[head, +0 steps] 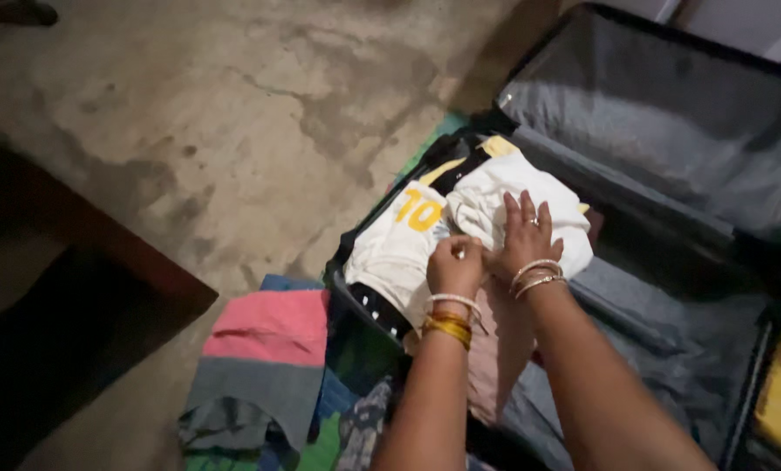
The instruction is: The person unpacks a suitcase by removing folded clothes and a paper bag one by one and placing them on the floor. The suitcase is opened, items are taken out, and the empty interior is briefly shown.
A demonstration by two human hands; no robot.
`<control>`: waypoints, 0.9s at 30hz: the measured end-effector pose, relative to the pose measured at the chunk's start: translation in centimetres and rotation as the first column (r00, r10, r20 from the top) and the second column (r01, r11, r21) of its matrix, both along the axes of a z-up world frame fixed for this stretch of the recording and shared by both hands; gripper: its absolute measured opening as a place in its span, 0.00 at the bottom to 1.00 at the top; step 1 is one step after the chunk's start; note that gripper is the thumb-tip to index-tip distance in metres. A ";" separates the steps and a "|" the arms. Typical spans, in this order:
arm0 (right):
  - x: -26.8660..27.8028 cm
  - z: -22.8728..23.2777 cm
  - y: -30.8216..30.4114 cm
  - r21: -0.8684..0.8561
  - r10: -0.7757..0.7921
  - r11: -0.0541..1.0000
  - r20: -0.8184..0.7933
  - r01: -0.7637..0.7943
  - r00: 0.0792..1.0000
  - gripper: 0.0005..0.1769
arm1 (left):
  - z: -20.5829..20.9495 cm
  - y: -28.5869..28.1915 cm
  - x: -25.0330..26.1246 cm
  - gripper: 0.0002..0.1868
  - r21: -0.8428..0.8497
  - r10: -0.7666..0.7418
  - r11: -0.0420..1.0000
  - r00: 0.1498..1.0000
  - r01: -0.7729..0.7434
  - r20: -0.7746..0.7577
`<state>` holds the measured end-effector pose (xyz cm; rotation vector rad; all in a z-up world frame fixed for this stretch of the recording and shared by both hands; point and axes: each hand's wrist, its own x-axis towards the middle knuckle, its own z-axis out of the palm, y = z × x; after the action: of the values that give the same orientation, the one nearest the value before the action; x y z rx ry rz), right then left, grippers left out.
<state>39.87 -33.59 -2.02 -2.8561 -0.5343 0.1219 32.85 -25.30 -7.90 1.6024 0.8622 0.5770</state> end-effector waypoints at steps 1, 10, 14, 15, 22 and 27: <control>0.6 0.0 0.3 -0.034 0.008 0.999 -0.024 -0.009 1.000 0.64 | -0.2 0.0 0.1 0.17 0.019 0.000 1.000 1.000 0.000 0.003; 3.5 -3.2 -2.4 0.462 -0.026 0.885 0.155 -0.049 0.988 0.18 | 2.0 -0.4 -0.1 0.36 -0.203 0.041 0.978 0.997 -0.052 -0.062; 0.3 -1.3 -3.3 0.744 0.134 0.661 0.013 -0.099 0.991 0.22 | 6.0 1.4 -2.3 0.37 -0.791 0.162 0.580 0.924 0.195 0.347; -0.8 -0.8 -3.5 0.711 0.201 0.692 -0.029 -0.121 0.979 0.23 | 6.8 2.3 -2.8 0.38 -0.823 0.171 0.497 0.899 0.275 0.404; -7.3 0.8 -3.6 0.350 0.394 0.734 0.480 -0.583 0.784 0.21 | 5.4 7.1 -4.8 0.32 -0.809 0.206 0.509 0.870 0.296 0.448; -10.6 -0.7 -3.6 0.558 -0.167 0.829 0.182 0.038 0.969 0.14 | 2.5 7.1 -3.8 0.27 -0.452 0.121 0.892 0.963 0.000 0.240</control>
<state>29.28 -37.17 -2.69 -2.3249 -0.3732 -0.3293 29.05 -18.23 -5.36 1.0528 0.7786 0.5704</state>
